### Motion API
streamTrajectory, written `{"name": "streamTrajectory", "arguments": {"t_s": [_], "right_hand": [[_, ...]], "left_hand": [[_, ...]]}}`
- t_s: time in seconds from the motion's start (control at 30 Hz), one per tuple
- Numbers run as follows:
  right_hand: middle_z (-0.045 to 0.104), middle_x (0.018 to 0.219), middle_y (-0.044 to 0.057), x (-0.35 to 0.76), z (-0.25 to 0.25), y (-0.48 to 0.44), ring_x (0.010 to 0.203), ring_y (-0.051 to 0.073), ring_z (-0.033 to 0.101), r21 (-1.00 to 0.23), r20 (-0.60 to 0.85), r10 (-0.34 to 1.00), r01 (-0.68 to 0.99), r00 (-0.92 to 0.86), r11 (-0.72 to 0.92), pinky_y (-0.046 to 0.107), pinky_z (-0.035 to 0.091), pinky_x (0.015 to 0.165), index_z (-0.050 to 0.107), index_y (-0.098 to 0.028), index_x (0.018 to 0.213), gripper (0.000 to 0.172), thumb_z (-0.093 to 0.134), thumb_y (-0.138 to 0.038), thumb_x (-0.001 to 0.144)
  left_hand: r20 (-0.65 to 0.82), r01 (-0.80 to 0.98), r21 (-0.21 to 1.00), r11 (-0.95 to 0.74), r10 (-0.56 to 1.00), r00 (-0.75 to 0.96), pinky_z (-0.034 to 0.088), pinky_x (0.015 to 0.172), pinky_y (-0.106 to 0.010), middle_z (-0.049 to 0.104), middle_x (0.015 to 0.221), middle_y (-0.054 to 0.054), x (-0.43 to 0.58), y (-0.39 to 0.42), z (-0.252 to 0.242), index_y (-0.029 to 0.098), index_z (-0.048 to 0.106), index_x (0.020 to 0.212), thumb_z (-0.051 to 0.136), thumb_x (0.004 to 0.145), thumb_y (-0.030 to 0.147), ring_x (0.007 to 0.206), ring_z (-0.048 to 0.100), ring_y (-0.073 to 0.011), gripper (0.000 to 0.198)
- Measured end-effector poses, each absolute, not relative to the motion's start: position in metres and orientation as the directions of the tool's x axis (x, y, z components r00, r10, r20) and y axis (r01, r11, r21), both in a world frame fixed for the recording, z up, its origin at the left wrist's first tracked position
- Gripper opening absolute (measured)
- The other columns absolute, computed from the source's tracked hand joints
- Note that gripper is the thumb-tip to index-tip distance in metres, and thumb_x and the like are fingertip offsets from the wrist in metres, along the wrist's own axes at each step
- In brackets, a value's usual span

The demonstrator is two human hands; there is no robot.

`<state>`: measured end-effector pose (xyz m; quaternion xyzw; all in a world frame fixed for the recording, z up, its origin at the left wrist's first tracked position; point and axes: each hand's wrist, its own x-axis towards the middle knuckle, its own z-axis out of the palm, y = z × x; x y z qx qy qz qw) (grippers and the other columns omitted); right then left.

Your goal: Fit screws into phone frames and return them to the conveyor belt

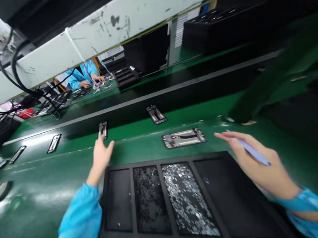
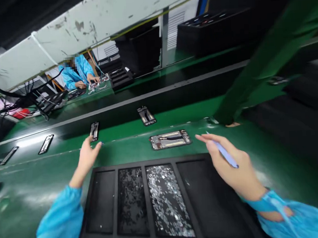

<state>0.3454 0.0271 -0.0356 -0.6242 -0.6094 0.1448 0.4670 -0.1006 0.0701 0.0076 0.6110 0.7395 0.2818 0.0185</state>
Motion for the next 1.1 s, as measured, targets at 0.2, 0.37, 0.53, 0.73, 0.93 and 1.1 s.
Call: {"name": "streamTrajectory", "arguments": {"t_s": [0.2, 0.37, 0.53, 0.73, 0.93, 1.1], "right_hand": [[0.074, 0.129, 0.008, 0.378, -0.069, -0.023, 0.121, 0.032, 0.069, -0.803, 0.314, 0.938, 0.568, 0.145, 0.181, 0.047, 0.059, 0.1, 0.061, -0.028, 0.123, 0.044, 0.063, -0.058, 0.091], [0.068, 0.139, 0.009, 0.37, -0.084, -0.012, 0.129, 0.032, 0.064, -0.838, 0.269, 0.954, 0.521, 0.134, 0.163, 0.05, 0.052, 0.109, 0.062, -0.027, 0.127, 0.044, 0.067, -0.051, 0.091], [0.07, 0.135, 0.012, 0.369, -0.085, -0.006, 0.124, 0.033, 0.067, -0.845, 0.243, 0.957, 0.519, 0.16, 0.128, 0.051, 0.053, 0.106, 0.066, -0.024, 0.124, 0.045, 0.068, -0.052, 0.089], [0.073, 0.13, 0.011, 0.367, -0.084, -0.007, 0.118, 0.033, 0.069, -0.869, 0.231, 0.954, 0.482, 0.193, 0.113, 0.053, 0.052, 0.106, 0.069, -0.024, 0.121, 0.048, 0.07, -0.055, 0.085], [0.078, 0.115, 0.012, 0.361, -0.08, -0.006, 0.11, 0.032, 0.073, -0.903, 0.196, 0.923, 0.428, 0.33, 0.039, 0.055, 0.054, 0.101, 0.068, -0.022, 0.118, 0.046, 0.059, -0.06, 0.093], [0.076, 0.086, 0.007, 0.368, -0.051, -0.021, 0.078, 0.024, 0.075, -0.9, 0.239, 0.905, 0.431, 0.35, 0.071, 0.044, 0.062, 0.076, 0.066, -0.021, 0.112, 0.05, 0.035, -0.06, 0.104]], "left_hand": [[0.224, 0.798, 0.446, 0.406, 0.812, -0.539, 0.056, 0.097, -0.048, 0.06, 0.134, -0.011, -0.144, 0.147, -0.022, 0.017, 0.058, 0.133, 0.065, 0.099, 0.038, 0.115, 0.063, -0.0261, 0.04], [0.244, 0.803, 0.478, 0.357, 0.824, -0.511, 0.057, 0.095, -0.047, 0.061, 0.132, -0.011, -0.157, 0.158, -0.039, 0.017, 0.059, 0.133, 0.065, 0.099, 0.037, 0.113, 0.064, -0.0252, 0.039], [0.242, 0.73, 0.586, 0.352, 0.784, -0.572, 0.057, 0.095, -0.046, 0.061, 0.132, -0.011, -0.159, 0.154, -0.034, 0.017, 0.059, 0.132, 0.065, 0.099, 0.037, 0.112, 0.065, -0.025, 0.039], [0.212, 0.646, 0.716, 0.263, 0.8, -0.561, 0.058, 0.092, -0.045, 0.062, 0.129, -0.011, -0.126, 0.098, -0.001, 0.016, 0.059, 0.131, 0.064, 0.1, 0.037, 0.109, 0.066, -0.0239, 0.038], [0.21, 0.599, 0.792, 0.115, 0.871, -0.444, 0.054, 0.104, -0.043, 0.068, 0.118, -0.01, -0.033, -0.076, -0.005, 0.022, 0.024, 0.158, 0.081, 0.079, 0.024, 0.117, 0.069, -0.0262, 0.097], [0.265, 0.642, 0.763, 0.074, 0.87, -0.415, 0.053, 0.106, -0.052, 0.054, 0.136, -0.019, 0.058, -0.159, -0.044, 0.023, 0.015, 0.16, 0.072, 0.086, 0.032, 0.133, 0.057, -0.0327, 0.094]]}}
